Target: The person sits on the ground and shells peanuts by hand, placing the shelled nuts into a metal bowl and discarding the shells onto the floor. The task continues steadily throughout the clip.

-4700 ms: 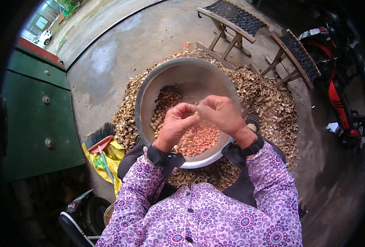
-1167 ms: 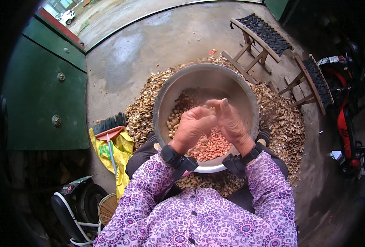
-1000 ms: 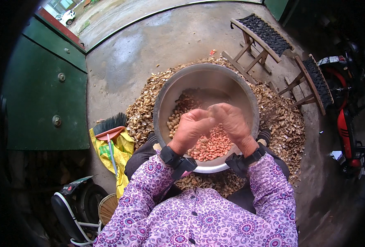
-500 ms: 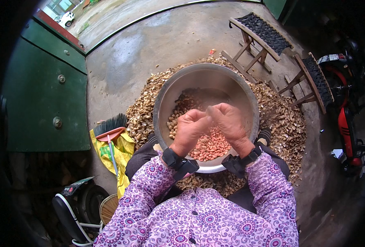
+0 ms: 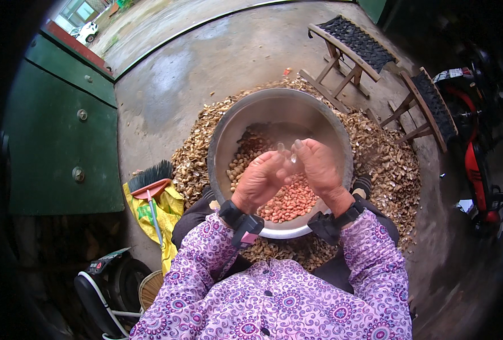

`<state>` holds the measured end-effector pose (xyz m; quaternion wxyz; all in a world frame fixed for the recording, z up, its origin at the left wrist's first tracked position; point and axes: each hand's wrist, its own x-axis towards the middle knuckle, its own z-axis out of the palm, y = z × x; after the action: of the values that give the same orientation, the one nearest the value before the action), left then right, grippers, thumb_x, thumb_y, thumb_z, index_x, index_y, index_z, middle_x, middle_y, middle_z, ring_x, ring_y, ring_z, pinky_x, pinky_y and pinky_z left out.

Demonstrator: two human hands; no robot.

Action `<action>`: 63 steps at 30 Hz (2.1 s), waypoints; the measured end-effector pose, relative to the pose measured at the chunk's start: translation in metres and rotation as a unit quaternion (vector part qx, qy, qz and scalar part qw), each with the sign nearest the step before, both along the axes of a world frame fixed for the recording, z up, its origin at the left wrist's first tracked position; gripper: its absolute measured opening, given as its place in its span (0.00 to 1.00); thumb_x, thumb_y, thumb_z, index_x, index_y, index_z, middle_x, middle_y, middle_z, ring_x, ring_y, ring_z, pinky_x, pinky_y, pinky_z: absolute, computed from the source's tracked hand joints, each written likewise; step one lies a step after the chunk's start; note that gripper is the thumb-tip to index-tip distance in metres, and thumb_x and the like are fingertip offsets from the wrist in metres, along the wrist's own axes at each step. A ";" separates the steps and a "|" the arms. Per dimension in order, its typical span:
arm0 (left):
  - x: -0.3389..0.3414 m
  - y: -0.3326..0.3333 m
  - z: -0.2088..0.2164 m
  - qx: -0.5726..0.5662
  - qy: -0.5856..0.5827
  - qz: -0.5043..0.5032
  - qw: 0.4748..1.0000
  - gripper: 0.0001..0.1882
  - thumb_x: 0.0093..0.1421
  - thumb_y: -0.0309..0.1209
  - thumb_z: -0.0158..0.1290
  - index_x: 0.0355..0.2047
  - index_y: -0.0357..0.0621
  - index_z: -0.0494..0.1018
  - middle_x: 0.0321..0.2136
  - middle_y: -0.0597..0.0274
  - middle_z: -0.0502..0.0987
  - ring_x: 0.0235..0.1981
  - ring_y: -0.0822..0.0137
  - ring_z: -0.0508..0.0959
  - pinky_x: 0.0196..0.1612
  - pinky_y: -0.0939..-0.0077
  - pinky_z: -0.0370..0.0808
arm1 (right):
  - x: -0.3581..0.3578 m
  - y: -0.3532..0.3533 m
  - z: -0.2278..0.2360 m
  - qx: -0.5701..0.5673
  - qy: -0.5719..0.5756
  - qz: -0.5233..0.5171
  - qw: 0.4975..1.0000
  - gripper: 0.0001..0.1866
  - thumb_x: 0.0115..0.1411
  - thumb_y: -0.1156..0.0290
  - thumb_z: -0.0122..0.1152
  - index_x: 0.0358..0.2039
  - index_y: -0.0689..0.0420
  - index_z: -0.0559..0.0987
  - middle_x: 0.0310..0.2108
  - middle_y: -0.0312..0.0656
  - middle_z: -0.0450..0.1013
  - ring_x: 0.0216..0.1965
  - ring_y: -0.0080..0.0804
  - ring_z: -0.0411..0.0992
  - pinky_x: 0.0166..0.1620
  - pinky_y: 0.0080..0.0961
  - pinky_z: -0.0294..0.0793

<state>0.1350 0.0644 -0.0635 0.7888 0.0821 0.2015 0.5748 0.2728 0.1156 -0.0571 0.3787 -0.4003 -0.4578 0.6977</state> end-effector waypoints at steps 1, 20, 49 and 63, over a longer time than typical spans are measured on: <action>0.000 0.000 0.002 0.000 0.004 -0.006 1.000 0.08 0.59 0.27 0.44 0.35 0.36 0.68 0.24 0.63 0.72 0.22 0.77 0.72 0.27 0.80 0.74 | 0.003 0.001 0.000 0.000 0.000 -0.002 1.000 0.13 0.59 0.61 0.47 0.27 0.58 0.68 0.21 0.35 0.67 0.20 0.19 0.67 0.22 0.14 0.68; -0.019 -0.011 0.000 -0.031 0.288 0.029 0.957 0.07 0.51 0.27 0.54 0.29 0.36 0.72 0.21 0.65 0.73 0.16 0.78 0.70 0.18 0.87 0.68 | 0.004 0.006 0.013 -0.146 0.039 0.076 0.986 0.11 0.58 0.62 0.50 0.33 0.57 0.69 0.22 0.31 0.67 0.19 0.15 0.65 0.20 0.10 0.63; -0.088 -0.036 0.042 0.016 0.180 0.173 0.968 0.08 0.56 0.29 0.49 0.34 0.38 0.69 0.22 0.61 0.74 0.17 0.76 0.72 0.22 0.80 0.73 | 0.016 0.056 -0.107 0.204 -0.576 0.128 0.781 0.29 0.44 0.53 0.60 0.44 0.59 0.71 0.39 0.50 0.71 0.44 0.40 0.68 0.46 0.29 0.66; -0.116 -0.066 0.043 -0.007 0.173 0.209 0.962 0.09 0.57 0.29 0.47 0.34 0.36 0.69 0.22 0.60 0.73 0.17 0.76 0.71 0.22 0.83 0.73 | -0.033 0.040 -0.152 0.183 -0.642 0.283 0.689 0.40 0.37 0.49 0.63 0.53 0.44 0.62 0.56 0.55 0.50 0.56 0.52 0.49 0.56 0.40 0.53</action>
<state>0.0192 -0.0011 -0.0209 0.6045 0.1307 0.3521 0.7026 0.2393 0.1556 -0.2089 -0.1575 -0.5245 -0.7995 0.2468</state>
